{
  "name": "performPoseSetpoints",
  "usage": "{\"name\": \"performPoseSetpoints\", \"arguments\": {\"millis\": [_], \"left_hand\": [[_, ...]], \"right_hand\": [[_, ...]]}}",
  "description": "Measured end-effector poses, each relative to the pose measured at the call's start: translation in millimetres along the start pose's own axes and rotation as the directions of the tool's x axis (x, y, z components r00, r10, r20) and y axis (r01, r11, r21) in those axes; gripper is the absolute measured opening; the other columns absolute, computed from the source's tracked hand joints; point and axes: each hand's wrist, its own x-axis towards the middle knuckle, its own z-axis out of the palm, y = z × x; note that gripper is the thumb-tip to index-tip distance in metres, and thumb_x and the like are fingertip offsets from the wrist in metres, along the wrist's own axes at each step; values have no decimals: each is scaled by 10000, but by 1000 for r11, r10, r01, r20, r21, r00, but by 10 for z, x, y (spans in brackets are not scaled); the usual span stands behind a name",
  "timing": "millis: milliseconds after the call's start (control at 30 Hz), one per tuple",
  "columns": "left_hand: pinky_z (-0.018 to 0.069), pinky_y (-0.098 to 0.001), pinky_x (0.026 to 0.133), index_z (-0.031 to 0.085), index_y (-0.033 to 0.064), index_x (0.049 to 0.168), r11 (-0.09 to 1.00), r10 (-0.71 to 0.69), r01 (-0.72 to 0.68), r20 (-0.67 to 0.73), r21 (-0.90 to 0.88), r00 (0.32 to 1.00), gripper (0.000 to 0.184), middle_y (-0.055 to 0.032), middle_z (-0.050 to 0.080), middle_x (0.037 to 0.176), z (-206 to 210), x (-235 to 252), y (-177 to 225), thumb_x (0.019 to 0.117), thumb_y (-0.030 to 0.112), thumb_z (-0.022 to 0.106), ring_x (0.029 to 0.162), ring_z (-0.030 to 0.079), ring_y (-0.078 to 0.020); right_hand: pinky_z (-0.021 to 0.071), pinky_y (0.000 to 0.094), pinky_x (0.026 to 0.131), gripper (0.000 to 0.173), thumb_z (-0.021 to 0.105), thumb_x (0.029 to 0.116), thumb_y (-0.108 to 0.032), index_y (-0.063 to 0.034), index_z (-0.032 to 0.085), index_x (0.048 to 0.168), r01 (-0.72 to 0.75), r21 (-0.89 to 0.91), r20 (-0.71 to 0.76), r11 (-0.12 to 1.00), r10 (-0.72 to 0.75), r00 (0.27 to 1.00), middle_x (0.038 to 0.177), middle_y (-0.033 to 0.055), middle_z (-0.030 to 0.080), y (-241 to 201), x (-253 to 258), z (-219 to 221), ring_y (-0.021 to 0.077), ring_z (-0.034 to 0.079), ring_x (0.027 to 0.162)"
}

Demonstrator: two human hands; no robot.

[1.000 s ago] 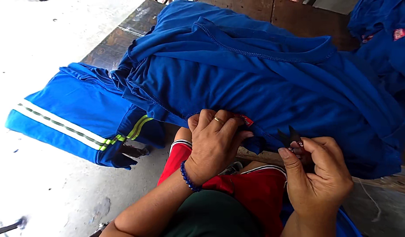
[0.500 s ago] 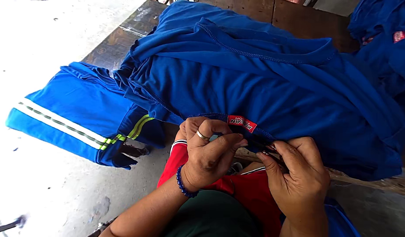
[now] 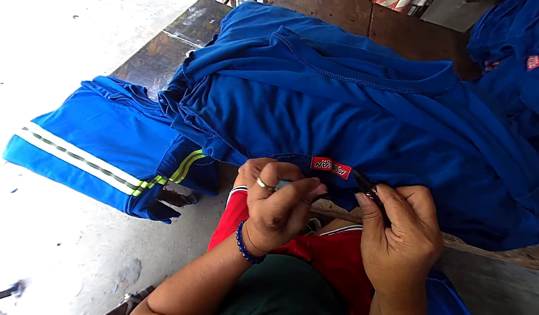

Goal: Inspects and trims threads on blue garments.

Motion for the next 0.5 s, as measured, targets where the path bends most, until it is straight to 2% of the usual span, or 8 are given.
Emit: {"name": "performPoseSetpoints", "arguments": {"millis": [133, 200, 367, 500], "left_hand": [[388, -238, 935, 663, 151, 918, 986, -162, 156, -114, -61, 980, 115, 58, 566, 964, -128, 17, -75, 1016, 193, 622, 1012, 519, -39], [393, -224, 919, 653, 151, 925, 973, -217, 204, -125, -108, 968, 119, 62, 560, 959, -159, 25, -83, 1026, 190, 605, 1009, 515, -32], [375, -221, 919, 640, 185, 934, 976, -191, 178, -107, -126, 976, 120, 74, 546, 960, -148, 5, -34, 1033, 227, 587, 1016, 500, -31], [350, -231, 935, 630, 174, 920, 986, -127, 117, -92, -116, 988, 126, 67, 541, 941, -139, 15, -20, 1027, 225, 587, 990, 495, -24]], "right_hand": [[419, 78, 749, 281, 657, 1000, -178, 102, 681, 1011, 17, 73, -22, 997, -15, 1000, 897, 97, 533, -4, 1, -61, 16, 523, 832], [406, 76, 727, 272, 659, 999, -195, 77, 670, 1005, 53, 92, -10, 994, -53, 999, 889, 85, 524, -64, 30, -74, 10, 512, 813], [394, 132, 641, 273, 652, 1002, -241, 24, 715, 1017, 123, 25, 101, 992, -125, 987, 885, 97, 549, -243, 141, 34, 66, 524, 763], [406, 168, 602, 278, 647, 1004, -247, 20, 724, 1016, 142, -31, 121, 989, -137, 983, 895, 110, 570, -302, 196, 132, 95, 553, 753]]}}
